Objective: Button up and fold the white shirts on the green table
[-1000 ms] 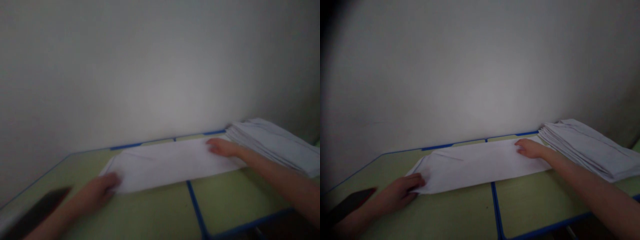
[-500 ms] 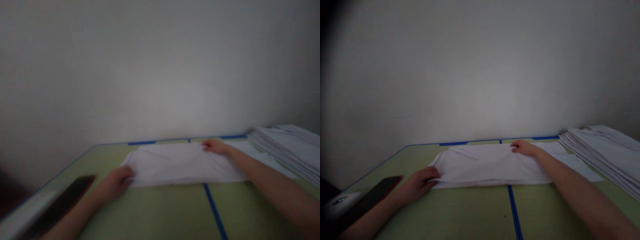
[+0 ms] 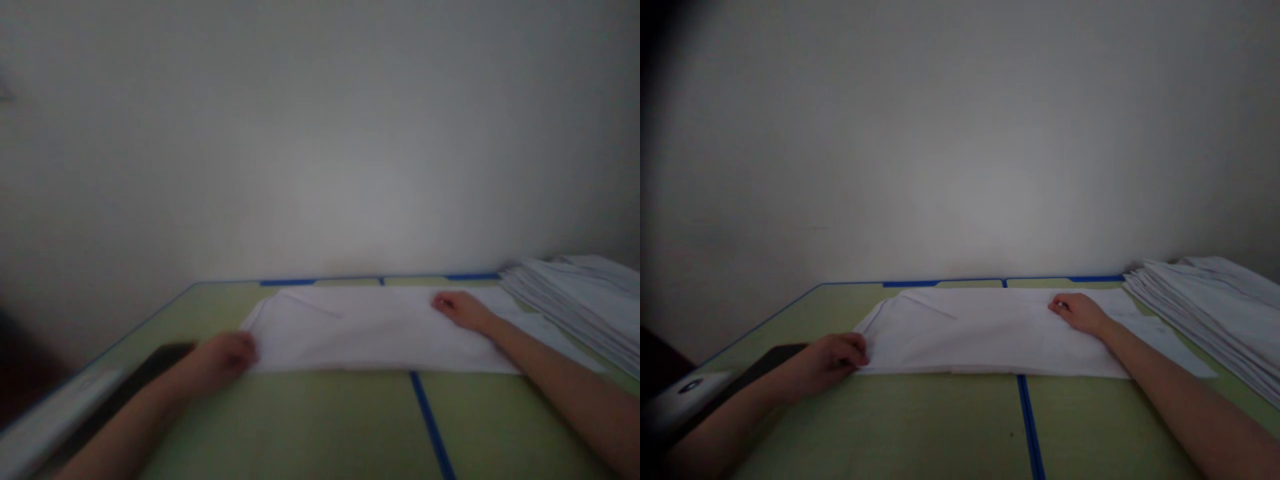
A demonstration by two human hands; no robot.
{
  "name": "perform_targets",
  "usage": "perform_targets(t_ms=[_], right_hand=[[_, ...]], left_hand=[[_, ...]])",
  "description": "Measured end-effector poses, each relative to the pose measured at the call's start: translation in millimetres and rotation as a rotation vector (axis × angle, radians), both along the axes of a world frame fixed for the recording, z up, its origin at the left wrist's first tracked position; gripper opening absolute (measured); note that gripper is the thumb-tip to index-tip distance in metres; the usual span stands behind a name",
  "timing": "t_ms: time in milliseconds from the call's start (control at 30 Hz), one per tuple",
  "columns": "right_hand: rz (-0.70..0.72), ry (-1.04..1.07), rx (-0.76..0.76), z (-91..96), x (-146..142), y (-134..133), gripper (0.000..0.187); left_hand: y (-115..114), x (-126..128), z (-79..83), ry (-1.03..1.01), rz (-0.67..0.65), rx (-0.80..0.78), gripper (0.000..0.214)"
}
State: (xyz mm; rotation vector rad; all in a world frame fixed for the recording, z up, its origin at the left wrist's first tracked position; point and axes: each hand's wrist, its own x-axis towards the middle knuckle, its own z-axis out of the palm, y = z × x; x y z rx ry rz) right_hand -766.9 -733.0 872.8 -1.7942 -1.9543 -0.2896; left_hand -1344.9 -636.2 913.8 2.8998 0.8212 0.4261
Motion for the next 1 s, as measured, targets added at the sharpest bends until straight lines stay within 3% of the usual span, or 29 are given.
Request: perform_targets(t_ms=[100,200,267,400,533,667,800,900,1000], right_hand=[[0.011,0.014,-0.051,7.4,-0.3,-1.3,0.046],[0.074,0.068,-0.088,20.8,-21.9,15.7,0.046],[0.116,0.096,-0.095,28.0,-45.3,33.9,0.045],[0.197,0.075,-0.15,32.4,-89.9,66.0,0.033],[0.25,0.072,-0.179,33.2,-103.7,78.7,0.023],[0.175,0.111,-0.135,36.8,-97.7,76.7,0.028],[0.062,0.011,0.024,29.2,-116.6,58.6,0.05],[0.185,-0.109,0.122,11.9,-156.2,35.8,0.065],[0.339,-0.161,0.118,-8.6,-196.0,16.9,0.077]], left_hand=[[-8.4,11.8,15.6,0.068,0.076,-0.027,0.021],[-18.5,44.7,24.0,0.028,0.162,0.038,0.026],[-23.9,72.9,20.6,-0.003,0.175,0.087,0.032],[-26.4,112.3,-0.8,0.016,0.204,0.183,0.042],[-23.3,113.8,-16.3,-0.011,0.229,0.249,0.045],[-26.7,104.1,-17.0,-0.023,0.216,0.234,0.05],[-36.9,107.4,-17.0,-0.025,0.061,0.268,0.057],[-41.8,116.3,-20.5,0.029,-0.13,0.226,0.062],[-40.0,121.3,-24.4,0.087,-0.197,0.189,0.063]])
